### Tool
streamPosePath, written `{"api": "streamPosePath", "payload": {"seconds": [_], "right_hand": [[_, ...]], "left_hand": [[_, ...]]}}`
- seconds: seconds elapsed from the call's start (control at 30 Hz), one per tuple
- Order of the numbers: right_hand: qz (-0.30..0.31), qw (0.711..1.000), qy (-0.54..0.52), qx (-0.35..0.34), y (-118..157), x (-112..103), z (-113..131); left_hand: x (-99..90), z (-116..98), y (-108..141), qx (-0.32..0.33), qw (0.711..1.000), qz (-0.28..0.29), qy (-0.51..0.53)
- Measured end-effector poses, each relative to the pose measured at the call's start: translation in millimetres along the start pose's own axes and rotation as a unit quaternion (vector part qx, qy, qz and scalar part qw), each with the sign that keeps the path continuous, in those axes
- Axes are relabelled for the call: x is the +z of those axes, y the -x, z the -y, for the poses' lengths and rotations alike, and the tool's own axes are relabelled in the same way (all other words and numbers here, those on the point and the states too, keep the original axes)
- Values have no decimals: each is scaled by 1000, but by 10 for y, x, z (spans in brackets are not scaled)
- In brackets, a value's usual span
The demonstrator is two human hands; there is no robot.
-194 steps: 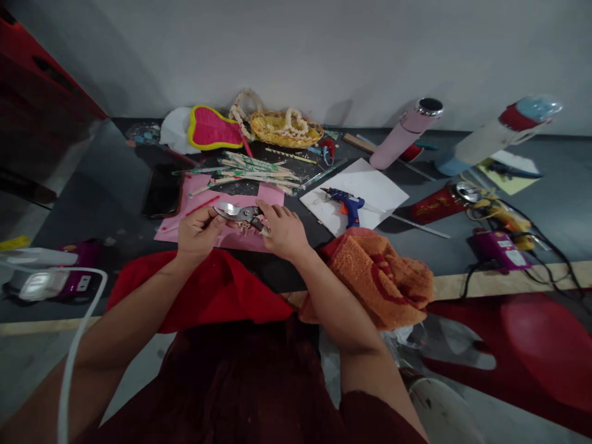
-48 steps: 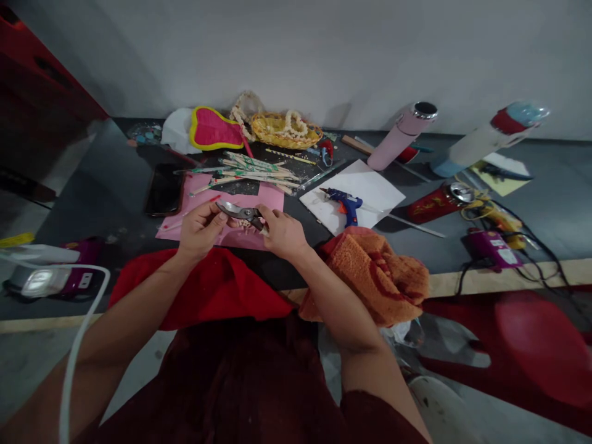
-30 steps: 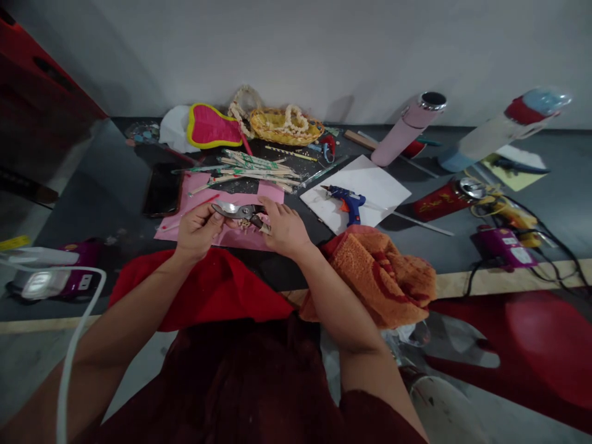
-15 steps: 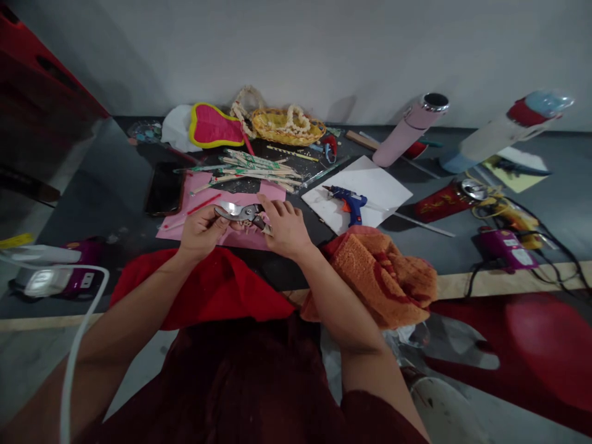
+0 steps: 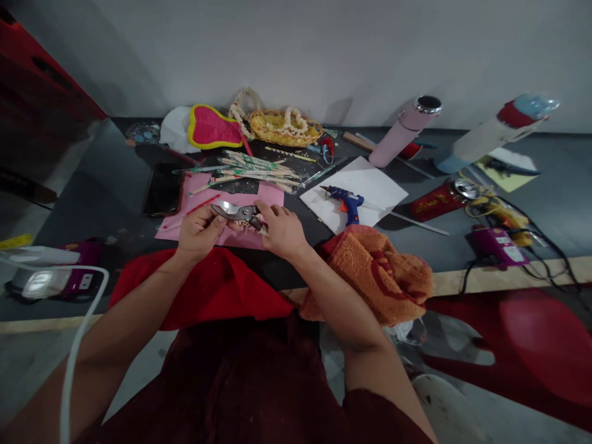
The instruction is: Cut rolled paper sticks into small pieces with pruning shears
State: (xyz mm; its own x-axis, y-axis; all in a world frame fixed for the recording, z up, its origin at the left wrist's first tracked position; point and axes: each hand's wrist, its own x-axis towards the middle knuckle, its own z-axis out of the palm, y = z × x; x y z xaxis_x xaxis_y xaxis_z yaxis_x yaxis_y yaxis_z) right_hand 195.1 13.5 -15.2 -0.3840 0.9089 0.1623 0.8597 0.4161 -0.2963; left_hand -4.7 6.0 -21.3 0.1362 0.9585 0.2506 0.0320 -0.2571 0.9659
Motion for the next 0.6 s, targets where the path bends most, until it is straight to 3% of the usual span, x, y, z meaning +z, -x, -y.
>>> {"api": "streamPosePath", "payload": {"seconds": [0.47, 0.6], "right_hand": [[-7, 1000, 6, 11, -15, 18, -26], [12, 1000, 16, -5, -21, 3, -67]], "left_hand": [[38, -46, -5, 19, 998, -27, -59], [22, -38, -5, 15, 997, -11, -78]]}}
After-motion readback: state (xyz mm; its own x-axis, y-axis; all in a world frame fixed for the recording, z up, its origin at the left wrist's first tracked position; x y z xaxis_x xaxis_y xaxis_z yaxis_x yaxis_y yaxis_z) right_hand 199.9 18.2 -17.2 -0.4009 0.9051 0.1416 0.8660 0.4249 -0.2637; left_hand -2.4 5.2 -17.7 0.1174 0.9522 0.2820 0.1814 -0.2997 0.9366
